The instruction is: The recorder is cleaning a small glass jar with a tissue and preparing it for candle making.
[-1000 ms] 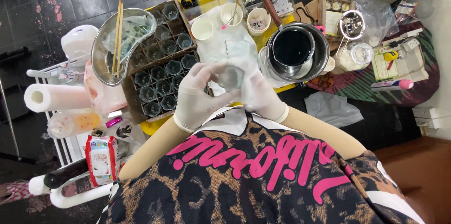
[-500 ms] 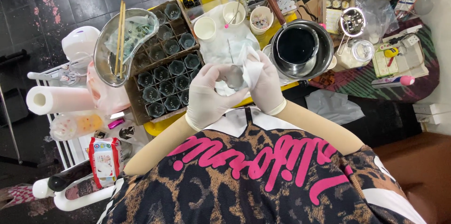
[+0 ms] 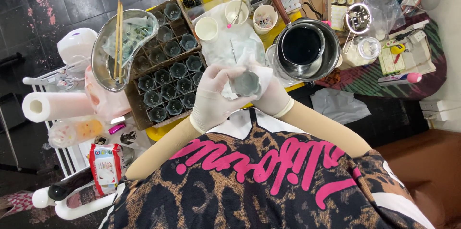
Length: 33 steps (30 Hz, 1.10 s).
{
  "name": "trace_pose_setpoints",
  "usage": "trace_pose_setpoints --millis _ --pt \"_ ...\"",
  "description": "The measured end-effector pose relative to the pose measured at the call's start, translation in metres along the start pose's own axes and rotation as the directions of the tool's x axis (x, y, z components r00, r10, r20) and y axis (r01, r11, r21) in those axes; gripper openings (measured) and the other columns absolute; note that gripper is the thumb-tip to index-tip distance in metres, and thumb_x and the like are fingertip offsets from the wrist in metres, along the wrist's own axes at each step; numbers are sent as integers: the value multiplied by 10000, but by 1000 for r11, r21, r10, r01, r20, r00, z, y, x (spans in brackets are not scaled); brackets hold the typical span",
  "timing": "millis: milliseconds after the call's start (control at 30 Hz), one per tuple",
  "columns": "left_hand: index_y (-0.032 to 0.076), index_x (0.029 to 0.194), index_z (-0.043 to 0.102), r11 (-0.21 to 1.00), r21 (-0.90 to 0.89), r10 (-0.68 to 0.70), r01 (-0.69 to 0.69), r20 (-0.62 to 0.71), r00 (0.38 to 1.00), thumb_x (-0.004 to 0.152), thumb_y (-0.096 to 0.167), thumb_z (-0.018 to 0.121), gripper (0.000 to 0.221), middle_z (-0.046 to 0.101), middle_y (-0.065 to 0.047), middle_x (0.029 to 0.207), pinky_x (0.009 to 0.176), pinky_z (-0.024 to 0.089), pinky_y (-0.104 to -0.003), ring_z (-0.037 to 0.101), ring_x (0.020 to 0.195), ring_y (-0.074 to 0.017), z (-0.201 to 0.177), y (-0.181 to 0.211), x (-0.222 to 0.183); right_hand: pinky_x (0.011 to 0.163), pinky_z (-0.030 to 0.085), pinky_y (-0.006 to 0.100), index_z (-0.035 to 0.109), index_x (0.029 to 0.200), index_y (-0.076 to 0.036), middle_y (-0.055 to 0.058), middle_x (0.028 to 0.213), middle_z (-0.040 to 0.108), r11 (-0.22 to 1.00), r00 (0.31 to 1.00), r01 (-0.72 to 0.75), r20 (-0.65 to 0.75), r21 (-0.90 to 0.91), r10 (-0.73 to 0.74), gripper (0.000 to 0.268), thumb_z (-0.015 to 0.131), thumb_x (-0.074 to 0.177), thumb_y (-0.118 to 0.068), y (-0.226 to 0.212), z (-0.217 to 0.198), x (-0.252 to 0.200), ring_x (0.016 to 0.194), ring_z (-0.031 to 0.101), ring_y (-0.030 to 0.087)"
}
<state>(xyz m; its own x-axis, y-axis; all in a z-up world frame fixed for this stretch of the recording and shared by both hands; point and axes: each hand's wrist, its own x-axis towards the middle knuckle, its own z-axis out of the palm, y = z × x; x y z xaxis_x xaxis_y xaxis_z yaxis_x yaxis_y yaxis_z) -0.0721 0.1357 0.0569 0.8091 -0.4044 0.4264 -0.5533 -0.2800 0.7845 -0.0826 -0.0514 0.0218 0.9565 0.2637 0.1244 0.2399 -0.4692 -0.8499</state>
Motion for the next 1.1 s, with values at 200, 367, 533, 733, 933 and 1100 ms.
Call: trace_pose_setpoints --millis 200,367,533,733,933,1100 --pt "144 1207 655 998 49 -31 34 -55 998 696 239 983 615 584 -49 1072 902 531 -349 585 1036 -237 13 -4 -4 881 526 289 582 1187 -55 70 1060 589 915 999 37 -15 401 -34 261 708 959 -53 28 7 -9 995 603 176" --pt "149 1240 645 998 67 -5 15 -136 991 706 230 983 637 573 -68 1119 906 545 -348 602 1055 -239 19 -6 -7 852 533 281 560 1178 -41 56 1034 646 992 998 7 -57 122 1 267 696 950 -67 -6 -8 5 980 671 165" --pt "132 1202 577 991 133 61 -36 -191 980 682 251 986 672 561 -100 1218 984 530 -395 594 1154 -296 16 -10 -5 858 536 329 532 1254 41 162 1098 648 947 935 295 -164 -131 -314 388 694 921 -77 -1 -6 -3 979 680 274" --pt "111 1244 573 1000 10 18 -18 4 1000 711 284 978 692 567 -135 1226 990 531 -408 598 1162 -308 14 -8 -4 789 515 342 575 1057 -32 109 923 648 996 996 64 -60 54 -61 200 698 920 -109 -4 -14 5 905 683 273" --pt "165 1329 640 999 16 -52 51 41 998 755 249 961 664 599 -79 1180 970 549 -359 628 1100 -254 16 -7 -11 811 511 341 607 1026 -57 124 992 634 984 989 145 -37 101 -142 141 649 891 -55 -6 -13 2 935 650 289" --pt "122 1307 652 986 -160 -57 42 -91 994 786 125 924 589 580 -109 1308 1080 512 -324 607 1230 -233 14 -8 -11 820 512 258 665 1183 -20 36 1051 675 442 888 -230 2 867 459 195 587 1006 -46 35 5 -7 936 628 112"
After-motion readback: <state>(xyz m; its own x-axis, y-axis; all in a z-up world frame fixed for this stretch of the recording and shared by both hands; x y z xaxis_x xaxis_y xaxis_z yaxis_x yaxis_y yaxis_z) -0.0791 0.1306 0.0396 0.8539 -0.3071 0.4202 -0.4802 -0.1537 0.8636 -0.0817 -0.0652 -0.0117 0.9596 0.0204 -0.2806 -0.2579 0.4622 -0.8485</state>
